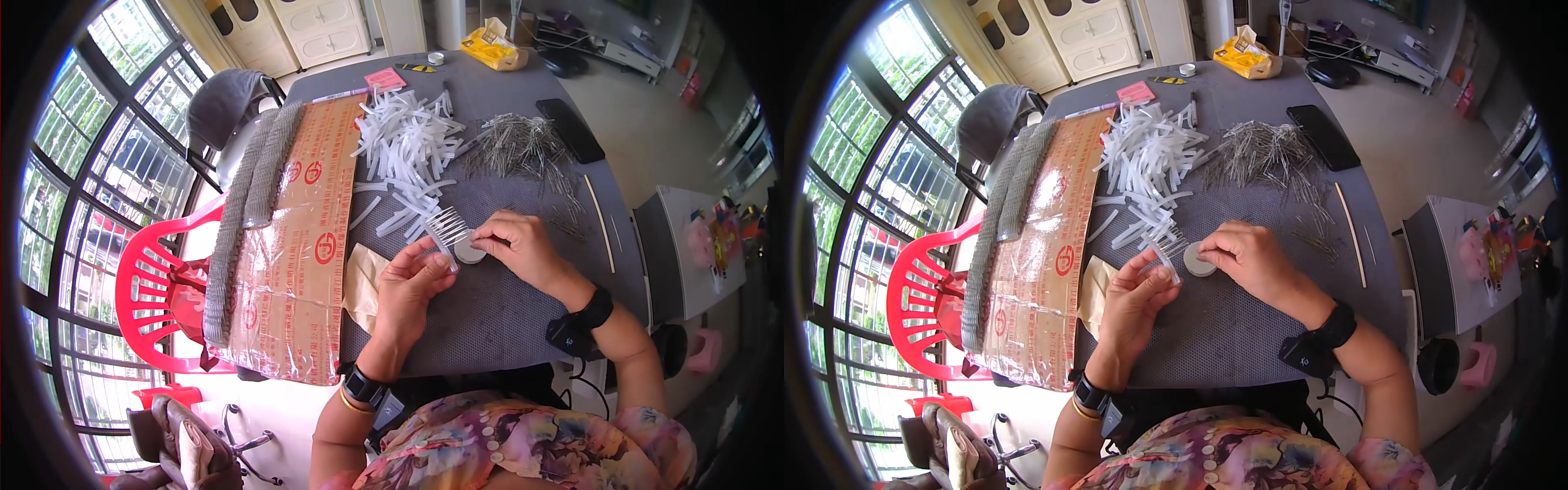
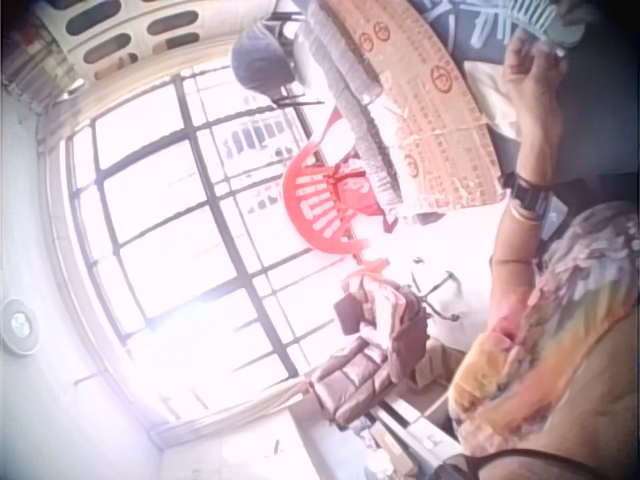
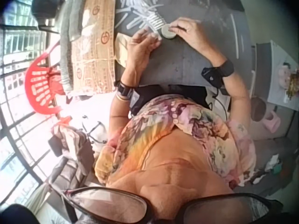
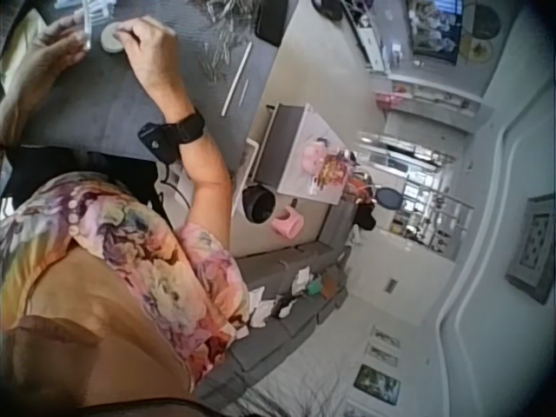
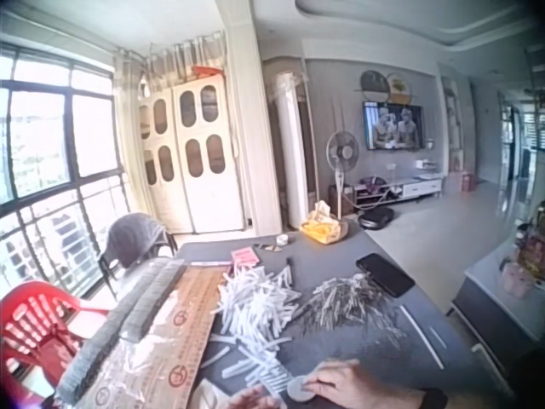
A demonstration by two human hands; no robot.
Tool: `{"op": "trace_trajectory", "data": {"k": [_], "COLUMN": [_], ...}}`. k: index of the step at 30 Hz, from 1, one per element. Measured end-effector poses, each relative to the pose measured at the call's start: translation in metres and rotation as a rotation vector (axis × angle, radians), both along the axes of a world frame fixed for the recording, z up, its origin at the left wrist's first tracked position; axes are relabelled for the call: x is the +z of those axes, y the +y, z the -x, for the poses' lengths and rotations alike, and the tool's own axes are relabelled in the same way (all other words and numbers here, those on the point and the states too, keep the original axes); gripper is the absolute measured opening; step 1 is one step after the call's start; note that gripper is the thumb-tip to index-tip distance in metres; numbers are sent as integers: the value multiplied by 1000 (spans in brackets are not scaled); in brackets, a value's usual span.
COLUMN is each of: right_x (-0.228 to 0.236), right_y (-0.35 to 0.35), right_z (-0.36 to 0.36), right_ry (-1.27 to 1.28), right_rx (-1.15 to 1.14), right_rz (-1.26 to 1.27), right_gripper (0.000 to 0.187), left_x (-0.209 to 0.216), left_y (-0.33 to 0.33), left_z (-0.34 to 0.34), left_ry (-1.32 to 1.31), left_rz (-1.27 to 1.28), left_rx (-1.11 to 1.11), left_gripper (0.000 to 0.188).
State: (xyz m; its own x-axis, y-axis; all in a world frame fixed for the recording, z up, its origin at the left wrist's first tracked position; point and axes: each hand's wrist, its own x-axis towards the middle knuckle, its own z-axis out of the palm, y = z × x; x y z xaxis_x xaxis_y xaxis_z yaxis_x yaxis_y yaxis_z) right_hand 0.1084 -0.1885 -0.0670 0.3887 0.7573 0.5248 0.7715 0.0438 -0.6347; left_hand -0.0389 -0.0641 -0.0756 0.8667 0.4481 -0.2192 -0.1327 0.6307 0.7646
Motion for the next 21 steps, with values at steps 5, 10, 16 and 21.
{"op": "trace_trajectory", "data": {"k": [5, 10, 16, 21], "right_x": [7, 15, 15, 7], "right_y": [0, -4, -6, -1], "right_z": [3, 4, 16, 21], "right_ry": [44, 481, 753, 729], "right_rx": [-11, -1, 128, 145], "right_rz": [-39, -57, -11, -105], "right_gripper": [6, 9, 9, 8], "left_x": [1, 2, -1, -2], "left_y": [0, 0, 0, -1], "left_z": [0, 1, 1, 1], "left_ry": [13, 22, 7, -10], "left_rz": [-6, -13, 0, -2], "left_rx": [-1, -9, -11, -19], "left_gripper": [29, 30, 28, 27]}}
